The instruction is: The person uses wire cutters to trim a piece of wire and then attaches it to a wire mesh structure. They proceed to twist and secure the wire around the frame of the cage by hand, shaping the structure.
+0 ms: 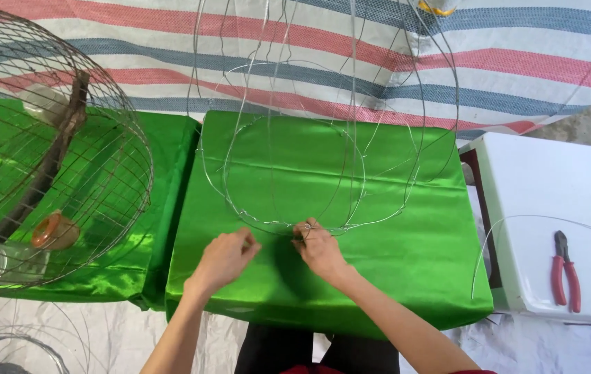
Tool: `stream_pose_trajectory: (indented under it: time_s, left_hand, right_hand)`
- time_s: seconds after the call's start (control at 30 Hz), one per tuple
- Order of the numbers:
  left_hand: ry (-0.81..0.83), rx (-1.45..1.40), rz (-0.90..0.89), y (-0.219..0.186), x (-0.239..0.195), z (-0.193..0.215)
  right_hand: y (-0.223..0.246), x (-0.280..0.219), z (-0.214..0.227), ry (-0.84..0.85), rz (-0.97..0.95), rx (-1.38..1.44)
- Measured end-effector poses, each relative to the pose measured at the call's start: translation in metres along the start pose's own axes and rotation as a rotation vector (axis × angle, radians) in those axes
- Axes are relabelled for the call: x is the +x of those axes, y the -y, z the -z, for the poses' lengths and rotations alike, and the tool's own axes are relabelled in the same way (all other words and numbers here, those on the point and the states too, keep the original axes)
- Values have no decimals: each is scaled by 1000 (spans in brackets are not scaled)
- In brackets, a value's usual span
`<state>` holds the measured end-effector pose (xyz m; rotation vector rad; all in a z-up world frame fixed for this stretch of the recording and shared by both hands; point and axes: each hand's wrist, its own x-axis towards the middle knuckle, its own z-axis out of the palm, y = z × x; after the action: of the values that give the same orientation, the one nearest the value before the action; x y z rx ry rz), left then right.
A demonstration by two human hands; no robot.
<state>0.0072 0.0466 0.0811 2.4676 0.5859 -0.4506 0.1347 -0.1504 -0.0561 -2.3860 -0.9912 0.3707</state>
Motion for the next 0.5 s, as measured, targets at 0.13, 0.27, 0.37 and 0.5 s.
stream_pose_trajectory:
  time_s: [0.13, 0.27, 0.37, 0.5]
  left_hand:
    - [13, -72, -217, -36, 7, -12]
    - [-17, -32, -246, -76, 4, -13]
    - [-96, -3, -248, -57, 24, -38]
    - [-94, 46, -270, -29, 57, -76]
  right_hand:
    - [-5, 3, 8, -24, 3, 28]
    - [-8, 3, 19, 9, -25, 43]
    - [-10, 4, 19, 26, -6, 15]
    - [-13, 4, 15, 76, 9, -34]
